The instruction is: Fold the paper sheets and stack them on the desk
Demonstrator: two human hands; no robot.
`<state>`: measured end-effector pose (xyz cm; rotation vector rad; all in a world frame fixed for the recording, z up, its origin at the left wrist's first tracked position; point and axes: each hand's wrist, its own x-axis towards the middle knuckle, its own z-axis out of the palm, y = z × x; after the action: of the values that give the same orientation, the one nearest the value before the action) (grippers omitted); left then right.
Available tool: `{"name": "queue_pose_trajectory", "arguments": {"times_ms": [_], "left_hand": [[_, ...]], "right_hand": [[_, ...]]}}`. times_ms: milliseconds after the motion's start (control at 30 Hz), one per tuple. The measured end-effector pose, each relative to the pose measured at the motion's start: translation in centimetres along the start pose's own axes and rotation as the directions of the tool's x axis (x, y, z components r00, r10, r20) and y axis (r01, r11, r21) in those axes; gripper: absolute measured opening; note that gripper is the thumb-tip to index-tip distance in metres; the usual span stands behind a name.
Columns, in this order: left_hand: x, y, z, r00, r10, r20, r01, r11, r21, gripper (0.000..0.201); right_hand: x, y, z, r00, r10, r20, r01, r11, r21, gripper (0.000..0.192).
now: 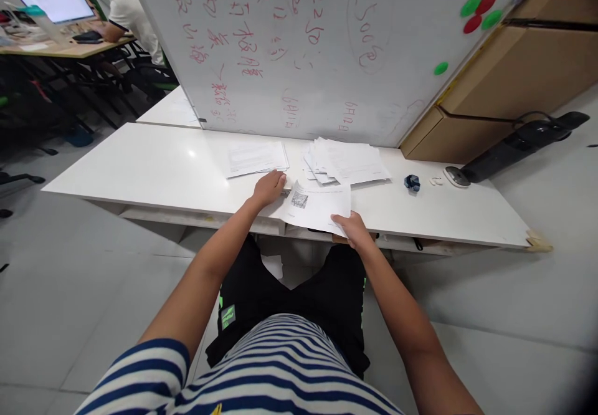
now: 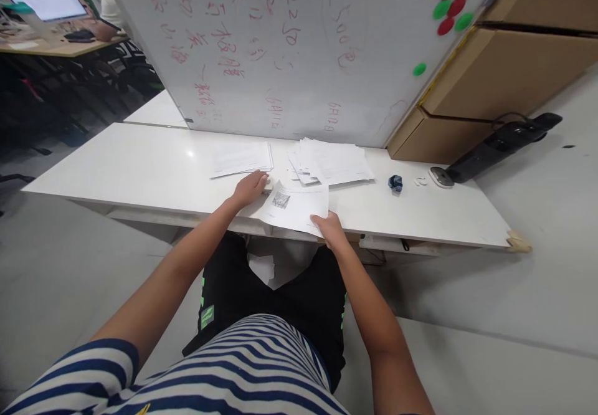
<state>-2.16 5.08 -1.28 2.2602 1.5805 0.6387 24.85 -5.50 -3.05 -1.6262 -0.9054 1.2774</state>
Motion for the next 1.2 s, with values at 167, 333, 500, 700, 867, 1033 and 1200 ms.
{"name": "queue_pose_trajectory", "arguments": {"times_ms": [167,333,500,700,867,1033,1200], "left_hand": [[0.1,-0.3,-0.4,0.999,-0.03,0.043,0.031,0.999,-0.026,0.05],[0.1,-0.4,-0.6,0.993,-0.105,0.05,0.107,0.993,-0.044,0.053],[0.1,-0.3,-0.6,0.99,-0.107,0.09,0.111,0.993,-0.037,0.057],[0.5,-0.4,-1.4,0.967,-0.161,0.197,0.194,0.967,-0.163,0.058],[0.9,-0.3,-1.9,0.945,-0.198,0.259,0.26,0.937,-0.234,0.058],[1.0,-0.3,-1.9,0.934,-0.211,0.287,0.278,0.935,-0.219,0.061],[1.1,-0.4,-1.9,0.936,-0.197,0.291,0.264,0.941,-0.213,0.06]], "right_hand": [[-0.6,1.4,-0.6,0.998,0.06,-0.012,-0.06,0.998,-0.006,0.042],[-1.1,0.6,-0.5,0.997,0.061,-0.039,-0.062,0.998,-0.007,0.035],[-1.4,-0.8,0.1,0.999,0.036,-0.021,-0.036,0.999,-0.005,0.033],[-0.4,-1.6,1.5,0.999,0.01,0.053,-0.01,1.0,-0.003,0.03],[0.8,-1.1,2.9,0.989,0.017,0.149,-0.015,1.0,-0.009,0.032],[1.5,-0.3,3.1,0.988,0.015,0.155,-0.011,1.0,-0.025,0.035],[1.5,0.0,2.8,0.987,0.007,0.161,-0.002,0.999,-0.032,0.035]]}}
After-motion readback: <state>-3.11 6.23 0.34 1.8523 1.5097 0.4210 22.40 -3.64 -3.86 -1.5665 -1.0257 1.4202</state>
